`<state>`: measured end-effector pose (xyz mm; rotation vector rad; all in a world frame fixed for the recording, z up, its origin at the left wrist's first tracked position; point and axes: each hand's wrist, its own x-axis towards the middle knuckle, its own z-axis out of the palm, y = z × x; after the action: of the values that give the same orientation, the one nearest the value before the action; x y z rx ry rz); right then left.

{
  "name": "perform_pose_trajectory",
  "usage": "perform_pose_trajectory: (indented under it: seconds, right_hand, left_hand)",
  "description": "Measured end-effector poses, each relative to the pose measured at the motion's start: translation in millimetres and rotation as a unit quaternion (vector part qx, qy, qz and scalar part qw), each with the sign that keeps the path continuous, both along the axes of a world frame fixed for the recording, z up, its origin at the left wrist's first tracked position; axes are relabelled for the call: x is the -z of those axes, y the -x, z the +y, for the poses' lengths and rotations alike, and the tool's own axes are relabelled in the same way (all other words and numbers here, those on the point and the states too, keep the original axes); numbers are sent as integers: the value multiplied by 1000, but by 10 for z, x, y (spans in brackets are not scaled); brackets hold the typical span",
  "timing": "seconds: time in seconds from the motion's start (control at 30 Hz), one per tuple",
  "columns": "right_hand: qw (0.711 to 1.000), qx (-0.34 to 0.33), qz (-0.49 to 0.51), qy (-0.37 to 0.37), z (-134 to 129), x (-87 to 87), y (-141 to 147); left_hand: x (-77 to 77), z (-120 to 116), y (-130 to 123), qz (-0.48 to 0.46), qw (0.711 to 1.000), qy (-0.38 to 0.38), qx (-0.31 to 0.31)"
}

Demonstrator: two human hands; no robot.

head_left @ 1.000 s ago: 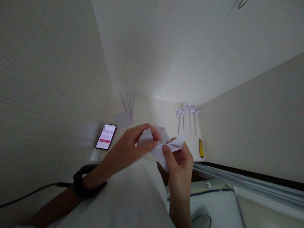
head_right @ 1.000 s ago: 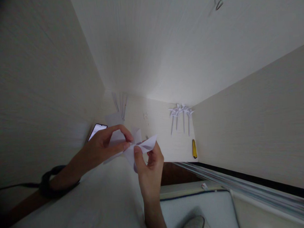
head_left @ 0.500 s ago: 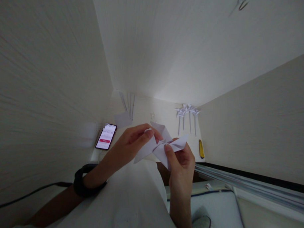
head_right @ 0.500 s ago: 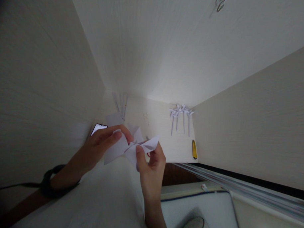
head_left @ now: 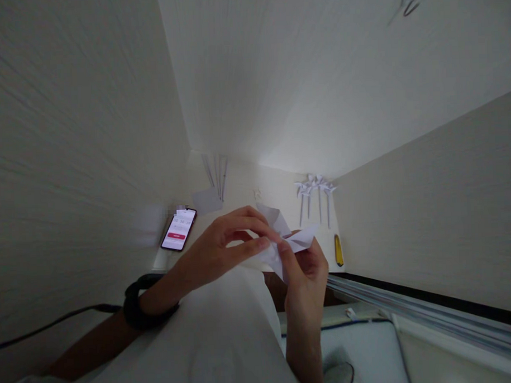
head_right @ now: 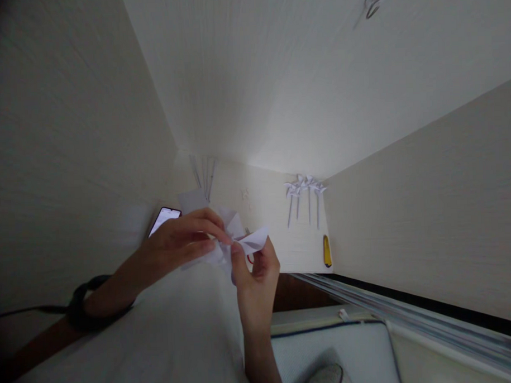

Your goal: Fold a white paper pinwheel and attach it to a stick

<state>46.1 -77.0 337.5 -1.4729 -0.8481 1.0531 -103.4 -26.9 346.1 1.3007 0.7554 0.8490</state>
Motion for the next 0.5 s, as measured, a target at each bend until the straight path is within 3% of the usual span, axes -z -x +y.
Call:
perform_pose_trajectory:
  seconds: [0.5]
  right_hand:
    - [1000,14,-7,-1,-10,54,4]
  left_hand:
    - [110,9,-38,-12,999,30,-35]
